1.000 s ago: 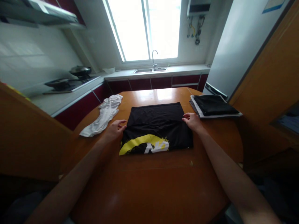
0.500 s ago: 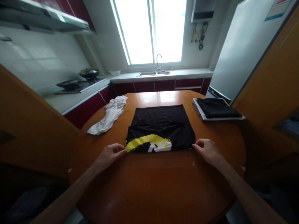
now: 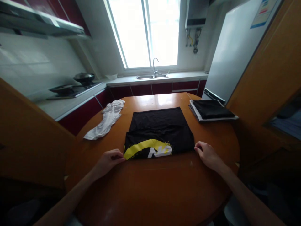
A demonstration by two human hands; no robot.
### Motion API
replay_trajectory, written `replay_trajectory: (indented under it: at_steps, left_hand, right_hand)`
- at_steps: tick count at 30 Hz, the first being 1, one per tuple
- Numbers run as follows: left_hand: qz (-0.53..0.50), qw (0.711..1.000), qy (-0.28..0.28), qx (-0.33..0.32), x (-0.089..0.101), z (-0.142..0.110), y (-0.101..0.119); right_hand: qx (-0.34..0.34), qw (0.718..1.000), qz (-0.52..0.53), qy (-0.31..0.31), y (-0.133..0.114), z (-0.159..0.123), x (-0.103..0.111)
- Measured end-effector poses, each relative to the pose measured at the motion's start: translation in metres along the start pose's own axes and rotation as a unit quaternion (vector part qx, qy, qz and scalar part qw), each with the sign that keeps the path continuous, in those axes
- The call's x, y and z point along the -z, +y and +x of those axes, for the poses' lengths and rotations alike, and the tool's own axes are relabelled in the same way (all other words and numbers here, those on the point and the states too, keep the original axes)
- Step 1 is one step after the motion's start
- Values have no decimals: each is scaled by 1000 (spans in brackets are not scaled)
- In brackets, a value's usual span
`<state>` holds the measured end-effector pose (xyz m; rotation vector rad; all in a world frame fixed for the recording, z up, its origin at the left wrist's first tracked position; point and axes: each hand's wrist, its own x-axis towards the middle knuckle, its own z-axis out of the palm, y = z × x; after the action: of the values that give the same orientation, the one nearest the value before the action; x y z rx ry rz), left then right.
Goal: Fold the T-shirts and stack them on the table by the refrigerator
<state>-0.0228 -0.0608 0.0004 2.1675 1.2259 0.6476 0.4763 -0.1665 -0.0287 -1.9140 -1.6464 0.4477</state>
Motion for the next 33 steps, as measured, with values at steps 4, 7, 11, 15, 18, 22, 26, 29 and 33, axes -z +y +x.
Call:
replay_trajectory:
  at_steps: [4,7,11,15,18,22,26,29,33]
  left_hand:
    - [20,999,-36,32,18,20,-9]
    - [51,997,28,50,28,60,-11]
    - [141,987,44,68,14,120,-6]
    - [282,952,91,78,-16,147,-5]
    - [307,945,96,60,-29,148,-8]
    - [294,950,92,42,-30,145,-9]
    - [275,957,88,17,-28,144,-12]
    - [235,968,87,2,-28,144,-16]
    - [186,978,93,-26,-25,144,-15]
  right_hand:
    - [-29,998,-44,-27,-1,14,7]
    - [-71,994,-85,24,-15,49,10]
    - [-102,981,-161,38,-41,106,-4]
    - [-121,971,-202,42,-44,138,-25]
    - [-126,972,-193,56,-30,144,-33]
    - [-96,976,-181,75,-15,147,-33]
    - [-62,983,-144,95,-12,149,-33]
    - [-51,988,-85,114,-14,147,-33]
    - [-17,987,-9,159,-19,142,-28]
